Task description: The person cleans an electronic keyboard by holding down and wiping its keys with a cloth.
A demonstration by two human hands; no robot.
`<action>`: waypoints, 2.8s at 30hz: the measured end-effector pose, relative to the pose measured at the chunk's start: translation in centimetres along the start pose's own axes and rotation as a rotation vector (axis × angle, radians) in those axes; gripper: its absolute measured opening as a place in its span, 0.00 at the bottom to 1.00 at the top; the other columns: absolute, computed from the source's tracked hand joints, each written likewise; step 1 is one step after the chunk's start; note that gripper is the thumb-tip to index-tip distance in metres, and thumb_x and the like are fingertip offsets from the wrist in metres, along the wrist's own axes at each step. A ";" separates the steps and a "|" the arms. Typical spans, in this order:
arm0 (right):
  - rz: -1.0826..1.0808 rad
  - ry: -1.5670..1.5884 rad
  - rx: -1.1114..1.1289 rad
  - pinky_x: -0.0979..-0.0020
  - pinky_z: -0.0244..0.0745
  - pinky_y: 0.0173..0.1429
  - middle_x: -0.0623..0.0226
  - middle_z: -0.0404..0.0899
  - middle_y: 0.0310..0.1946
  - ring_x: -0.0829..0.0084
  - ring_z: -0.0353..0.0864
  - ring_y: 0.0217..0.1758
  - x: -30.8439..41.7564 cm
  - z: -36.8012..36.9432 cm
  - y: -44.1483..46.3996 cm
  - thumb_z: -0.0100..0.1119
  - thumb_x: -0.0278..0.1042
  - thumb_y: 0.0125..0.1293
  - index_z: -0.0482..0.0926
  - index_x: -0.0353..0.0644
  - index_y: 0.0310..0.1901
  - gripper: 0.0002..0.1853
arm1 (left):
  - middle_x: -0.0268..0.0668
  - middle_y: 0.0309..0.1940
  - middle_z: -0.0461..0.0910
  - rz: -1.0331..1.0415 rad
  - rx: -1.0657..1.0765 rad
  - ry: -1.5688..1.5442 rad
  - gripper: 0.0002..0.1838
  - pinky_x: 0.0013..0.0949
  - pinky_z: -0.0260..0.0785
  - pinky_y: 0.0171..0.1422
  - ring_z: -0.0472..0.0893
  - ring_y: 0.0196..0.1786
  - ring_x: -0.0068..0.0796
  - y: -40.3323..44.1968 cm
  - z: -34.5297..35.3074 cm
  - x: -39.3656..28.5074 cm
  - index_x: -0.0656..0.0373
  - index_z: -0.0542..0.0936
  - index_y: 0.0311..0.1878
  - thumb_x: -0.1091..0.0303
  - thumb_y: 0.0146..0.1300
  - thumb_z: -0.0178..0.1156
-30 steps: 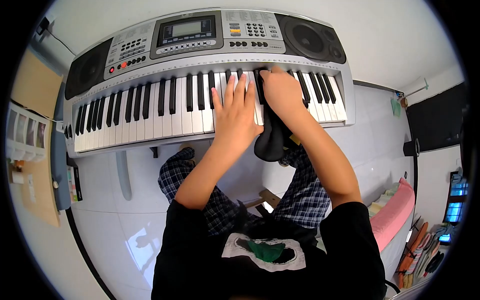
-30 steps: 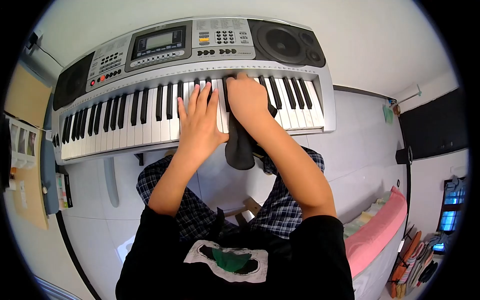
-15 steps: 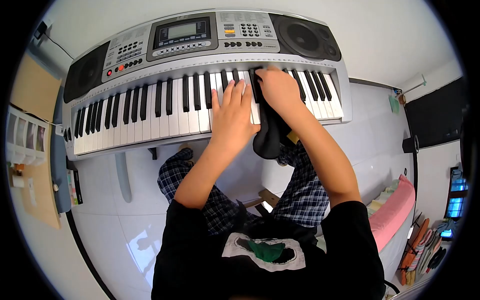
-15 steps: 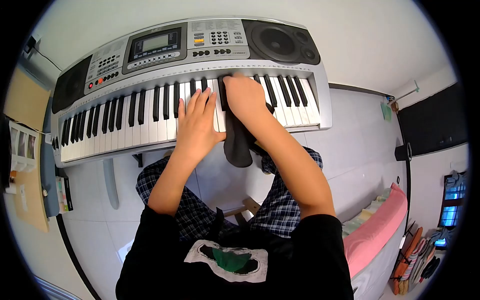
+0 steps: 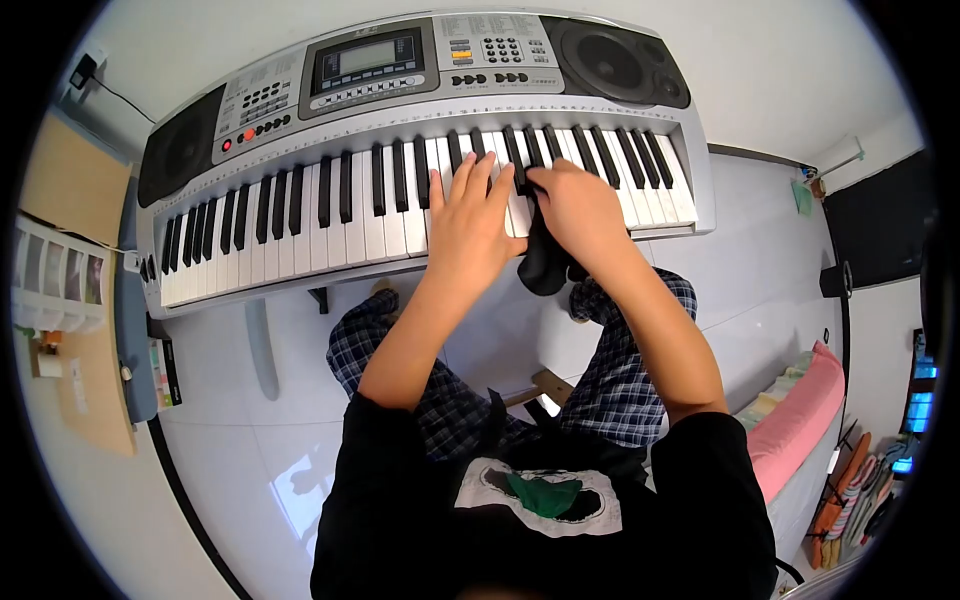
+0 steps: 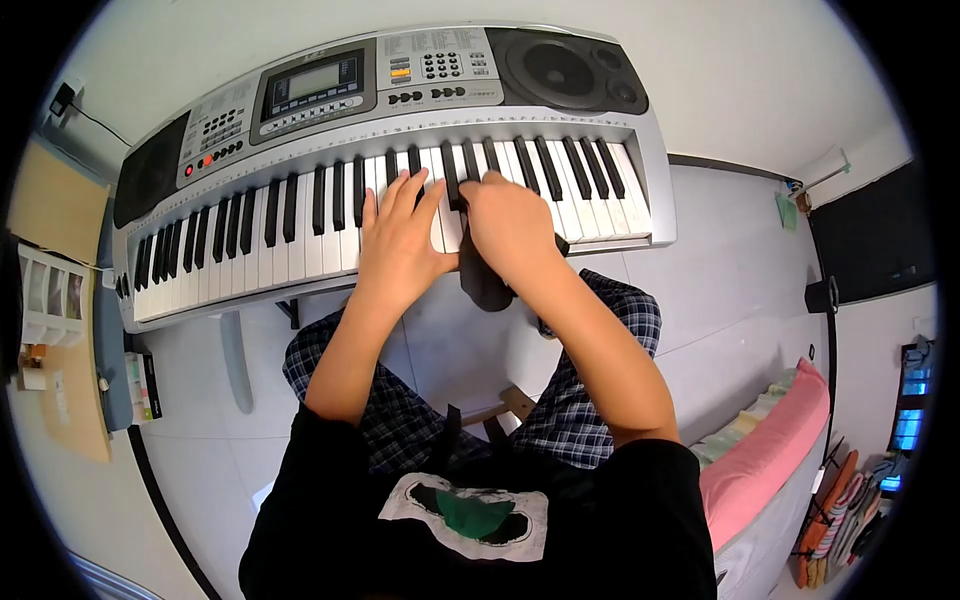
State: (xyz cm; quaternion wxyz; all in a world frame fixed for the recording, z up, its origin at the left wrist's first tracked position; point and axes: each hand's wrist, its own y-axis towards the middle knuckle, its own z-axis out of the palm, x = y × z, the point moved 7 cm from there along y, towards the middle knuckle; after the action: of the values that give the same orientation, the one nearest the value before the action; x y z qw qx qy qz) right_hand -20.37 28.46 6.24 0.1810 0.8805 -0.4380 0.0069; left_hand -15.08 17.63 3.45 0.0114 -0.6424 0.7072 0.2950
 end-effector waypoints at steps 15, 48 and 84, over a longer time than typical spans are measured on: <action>0.078 0.150 0.130 0.57 0.77 0.41 0.58 0.80 0.33 0.53 0.82 0.34 0.2 -0.9 -3.5 0.60 0.27 0.59 0.85 0.42 0.46 0.13 | 0.40 0.68 0.69 0.049 -0.023 -0.007 0.40 0.61 0.47 0.77 0.63 0.74 0.45 0.2 -0.4 -0.7 0.56 0.79 0.59 0.60 0.37 0.79; 0.164 0.249 0.103 0.59 0.78 0.41 0.59 0.80 0.32 0.55 0.82 0.36 0.4 -1.4 -5.5 0.59 0.26 0.58 0.85 0.41 0.45 0.13 | 0.40 0.69 0.69 0.065 -0.022 -0.013 0.39 0.63 0.43 0.77 0.62 0.74 0.45 0.3 -0.4 -0.8 0.60 0.81 0.57 0.58 0.37 0.79; -0.210 0.114 -0.047 0.64 0.80 0.43 0.69 0.84 0.39 0.62 0.84 0.41 -3.1 -0.9 3.4 0.58 0.20 0.52 0.86 0.44 0.39 0.14 | 0.44 0.68 0.68 0.010 -0.084 0.023 0.52 0.62 0.43 0.78 0.61 0.74 0.44 0.7 0.2 -2.4 0.70 0.72 0.62 0.51 0.34 0.80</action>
State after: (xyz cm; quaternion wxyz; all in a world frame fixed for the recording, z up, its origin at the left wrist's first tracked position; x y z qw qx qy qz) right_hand -24.79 29.27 7.64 0.2260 0.9152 -0.3325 0.0279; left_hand -15.41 19.94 4.51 -0.0252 -0.6424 0.6974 0.3169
